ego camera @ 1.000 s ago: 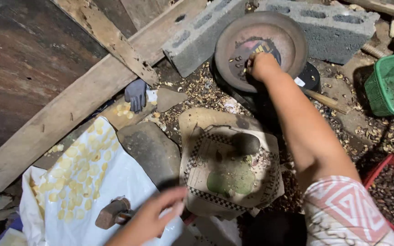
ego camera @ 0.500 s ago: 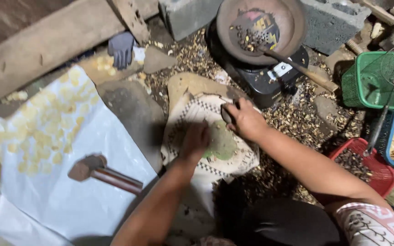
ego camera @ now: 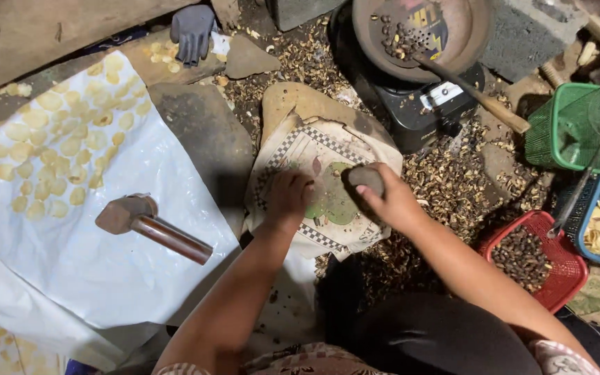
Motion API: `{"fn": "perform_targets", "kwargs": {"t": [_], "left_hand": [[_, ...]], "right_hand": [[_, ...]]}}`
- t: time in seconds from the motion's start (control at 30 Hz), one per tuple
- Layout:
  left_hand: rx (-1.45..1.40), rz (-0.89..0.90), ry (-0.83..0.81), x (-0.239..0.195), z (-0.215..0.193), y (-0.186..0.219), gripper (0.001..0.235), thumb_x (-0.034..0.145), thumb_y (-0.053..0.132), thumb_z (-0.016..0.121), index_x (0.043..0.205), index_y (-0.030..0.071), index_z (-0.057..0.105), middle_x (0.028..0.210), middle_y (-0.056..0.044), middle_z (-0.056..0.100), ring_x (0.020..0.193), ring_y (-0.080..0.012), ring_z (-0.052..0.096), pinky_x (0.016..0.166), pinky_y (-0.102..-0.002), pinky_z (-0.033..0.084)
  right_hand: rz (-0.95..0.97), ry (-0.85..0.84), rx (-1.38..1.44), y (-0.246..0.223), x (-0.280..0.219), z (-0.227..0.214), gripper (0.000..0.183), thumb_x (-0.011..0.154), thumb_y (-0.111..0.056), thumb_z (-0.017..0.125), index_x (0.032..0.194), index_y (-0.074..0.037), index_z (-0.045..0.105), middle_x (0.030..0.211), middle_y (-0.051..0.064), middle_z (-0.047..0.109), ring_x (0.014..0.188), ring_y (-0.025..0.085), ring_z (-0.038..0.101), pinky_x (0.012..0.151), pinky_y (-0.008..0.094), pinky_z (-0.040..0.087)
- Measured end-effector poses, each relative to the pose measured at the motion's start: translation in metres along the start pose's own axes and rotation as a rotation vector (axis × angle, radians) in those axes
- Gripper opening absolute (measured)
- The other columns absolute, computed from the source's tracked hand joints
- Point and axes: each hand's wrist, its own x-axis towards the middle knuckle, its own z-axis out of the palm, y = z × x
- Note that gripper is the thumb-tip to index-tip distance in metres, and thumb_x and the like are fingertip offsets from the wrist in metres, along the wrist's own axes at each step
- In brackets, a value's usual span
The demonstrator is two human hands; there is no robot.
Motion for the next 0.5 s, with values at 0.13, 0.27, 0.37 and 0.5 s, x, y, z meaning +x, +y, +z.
{"fn": "perform_targets", "kwargs": {"t": [0.13,0.27,0.37,0.5], "left_hand": [[0.064,-0.197,0.027,0.01,0.019,0.014,0.023,0.079,0.05,0.074,0.096,0.037,0.068,0.101,0.003,0.061,0.095,-0.0266,0.064,0.082,-0.047,0.049],[0.051,-0.269,-0.003,0.009,0.011,0.017,0.029,0.068,0.044,0.083,0.091,0.037,0.067,0.102,0.003,0.063,0.095,-0.0286,0.064,0.083,-0.048,0.048],[0.15,-0.085,0.037,0.011,0.0,0.004,0.023,0.08,0.028,0.079,0.096,0.02,0.066,0.087,-0.008,0.061,0.085,-0.0332,0.066,0.077,-0.046,0.051],[0.054,-0.012,0.066,0.015,-0.016,0.004,0.01,0.099,0.02,0.058,0.105,0.017,0.064,0.087,-0.01,0.056,0.084,-0.035,0.062,0.078,-0.044,0.05]], "right_hand": [[-0.156,0.026,-0.53,0.018,0.024,0.024,0.055,0.099,-0.045,0.057,0.145,-0.019,0.041,0.119,0.026,0.058,0.093,0.054,0.07,0.08,0.061,0.059],[-0.22,0.029,-0.407,-0.02,0.022,0.025,0.055,0.101,-0.046,0.053,0.15,-0.025,0.038,0.12,0.024,0.058,0.098,0.054,0.068,0.082,0.06,0.058],[-0.356,0.014,-0.41,-0.023,0.026,0.04,0.054,0.102,-0.04,0.055,0.149,-0.019,0.041,0.121,0.028,0.056,0.092,0.055,0.069,0.077,0.063,0.059],[-0.28,-0.05,-0.455,-0.027,0.023,0.034,0.052,0.103,-0.04,0.05,0.15,-0.02,0.04,0.118,0.028,0.058,0.097,0.055,0.068,0.082,0.062,0.058]]}}
